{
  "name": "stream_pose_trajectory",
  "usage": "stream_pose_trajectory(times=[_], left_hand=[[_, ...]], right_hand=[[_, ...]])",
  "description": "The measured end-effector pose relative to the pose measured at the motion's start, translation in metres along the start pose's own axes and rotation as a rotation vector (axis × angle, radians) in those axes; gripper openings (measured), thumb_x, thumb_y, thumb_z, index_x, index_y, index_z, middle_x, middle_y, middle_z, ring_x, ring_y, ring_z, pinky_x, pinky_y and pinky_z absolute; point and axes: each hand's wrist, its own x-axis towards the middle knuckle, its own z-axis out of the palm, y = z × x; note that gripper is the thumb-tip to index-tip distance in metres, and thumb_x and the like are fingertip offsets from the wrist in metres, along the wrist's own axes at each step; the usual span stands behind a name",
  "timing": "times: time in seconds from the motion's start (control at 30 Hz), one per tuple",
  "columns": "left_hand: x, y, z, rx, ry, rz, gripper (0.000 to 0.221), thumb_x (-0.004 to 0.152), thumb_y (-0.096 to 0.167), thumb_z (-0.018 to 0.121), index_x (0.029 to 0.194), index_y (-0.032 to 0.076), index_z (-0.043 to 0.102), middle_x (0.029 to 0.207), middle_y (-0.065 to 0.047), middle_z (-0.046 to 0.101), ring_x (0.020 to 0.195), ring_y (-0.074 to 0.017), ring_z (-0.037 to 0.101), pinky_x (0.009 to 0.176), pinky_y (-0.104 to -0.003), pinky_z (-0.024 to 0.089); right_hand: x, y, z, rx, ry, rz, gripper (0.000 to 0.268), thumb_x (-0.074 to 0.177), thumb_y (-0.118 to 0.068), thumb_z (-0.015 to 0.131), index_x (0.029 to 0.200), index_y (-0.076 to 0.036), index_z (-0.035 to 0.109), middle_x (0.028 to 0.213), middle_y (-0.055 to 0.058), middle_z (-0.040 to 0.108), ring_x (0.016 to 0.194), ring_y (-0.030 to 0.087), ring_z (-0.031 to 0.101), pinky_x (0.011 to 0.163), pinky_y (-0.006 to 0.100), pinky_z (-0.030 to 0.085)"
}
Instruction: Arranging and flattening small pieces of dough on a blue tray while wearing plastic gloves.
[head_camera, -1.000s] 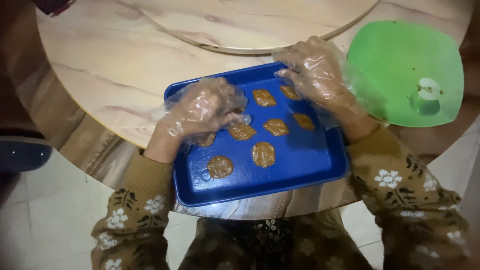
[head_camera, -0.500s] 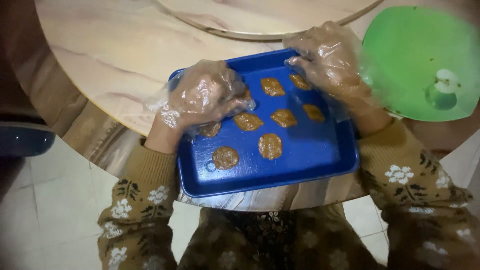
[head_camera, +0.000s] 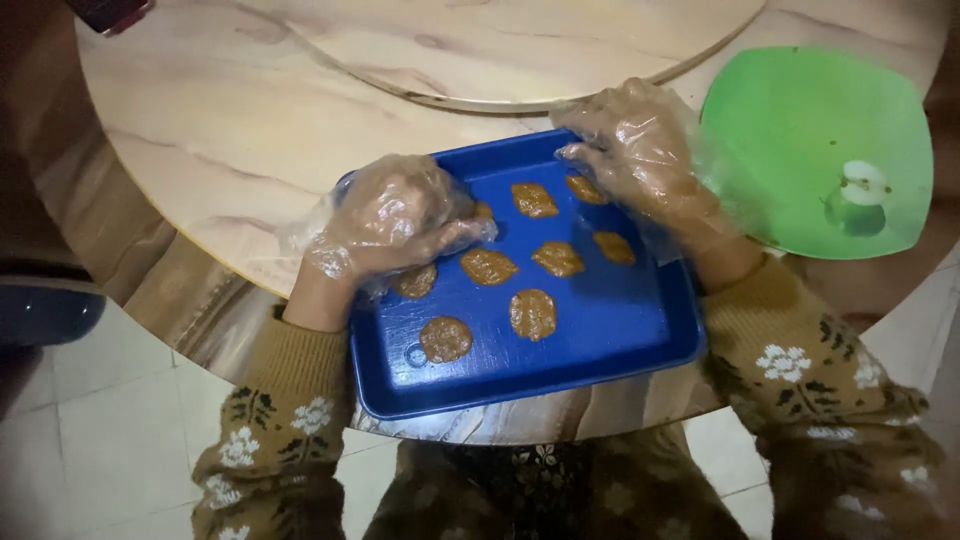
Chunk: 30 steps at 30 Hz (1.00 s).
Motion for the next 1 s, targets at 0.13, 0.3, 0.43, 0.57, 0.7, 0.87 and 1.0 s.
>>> stream_pose_trajectory(times=[0.13, 0.3, 0.43, 0.57, 0.7, 0.87, 1.0], left_hand=[[-0.004, -0.013, 0.011, 0.129, -0.124, 0.008, 0.041, 0.093, 0.052, 0.073, 0.074, 0.016, 0.077, 0.086, 0.000, 0.077, 0.081, -0.0180, 0.071, 0.083, -0.037, 0.055], [-0.003, -0.014, 0.011, 0.233, -0.192, 0.031, 0.048, 0.095, 0.055, 0.071, 0.068, 0.016, 0.079, 0.079, -0.001, 0.077, 0.075, -0.0219, 0.072, 0.071, -0.041, 0.057], [-0.003, -0.029, 0.017, 0.353, -0.157, 0.188, 0.024, 0.094, 0.035, 0.072, 0.105, 0.015, 0.075, 0.089, -0.006, 0.071, 0.080, -0.0296, 0.068, 0.067, -0.044, 0.057], [-0.002, -0.025, 0.012, 0.184, -0.339, -0.096, 0.043, 0.091, 0.032, 0.075, 0.132, 0.019, 0.071, 0.111, -0.009, 0.073, 0.105, -0.0290, 0.067, 0.093, -0.046, 0.054], [0.005, -0.019, 0.012, 0.262, -0.334, -0.055, 0.040, 0.084, 0.030, 0.081, 0.123, 0.023, 0.073, 0.095, -0.007, 0.066, 0.085, -0.0337, 0.067, 0.060, -0.052, 0.055], [0.008, -0.015, 0.024, 0.263, -0.287, 0.115, 0.035, 0.097, 0.033, 0.068, 0.126, 0.014, 0.071, 0.106, -0.009, 0.065, 0.089, -0.0310, 0.065, 0.064, -0.047, 0.054], [0.011, -0.010, 0.020, 0.152, -0.340, -0.019, 0.036, 0.092, 0.026, 0.071, 0.126, 0.016, 0.073, 0.118, -0.006, 0.068, 0.103, -0.0311, 0.063, 0.079, -0.047, 0.054]], right_hand=[[-0.003, 0.002, 0.004, 0.010, 0.071, -0.054, 0.039, 0.093, -0.040, 0.078, 0.130, -0.029, 0.076, 0.113, 0.007, 0.076, 0.100, 0.029, 0.063, 0.095, 0.045, 0.044], [-0.001, 0.001, 0.005, 0.014, 0.034, -0.041, 0.041, 0.091, -0.036, 0.080, 0.130, -0.026, 0.077, 0.114, 0.009, 0.076, 0.102, 0.030, 0.065, 0.097, 0.045, 0.044], [-0.002, 0.007, 0.010, 0.033, 0.073, -0.053, 0.038, 0.094, -0.044, 0.075, 0.128, -0.027, 0.077, 0.113, 0.006, 0.075, 0.100, 0.027, 0.063, 0.095, 0.044, 0.043], [-0.002, 0.003, 0.003, 0.028, 0.094, -0.095, 0.040, 0.093, -0.042, 0.078, 0.129, -0.025, 0.077, 0.113, 0.005, 0.077, 0.099, 0.028, 0.066, 0.094, 0.044, 0.045], [-0.002, 0.003, 0.008, -0.006, 0.057, -0.030, 0.040, 0.090, -0.043, 0.079, 0.128, -0.030, 0.077, 0.115, 0.005, 0.077, 0.102, 0.027, 0.065, 0.097, 0.043, 0.045], [-0.005, 0.000, -0.002, 0.125, 0.252, -0.170, 0.047, 0.109, -0.053, 0.050, 0.125, -0.018, 0.078, 0.098, 0.007, 0.073, 0.089, 0.024, 0.062, 0.088, 0.043, 0.046], [-0.008, 0.003, 0.007, 0.079, 0.140, -0.075, 0.049, 0.108, -0.057, 0.044, 0.131, -0.025, 0.074, 0.106, 0.006, 0.072, 0.098, 0.027, 0.060, 0.092, 0.047, 0.041]])
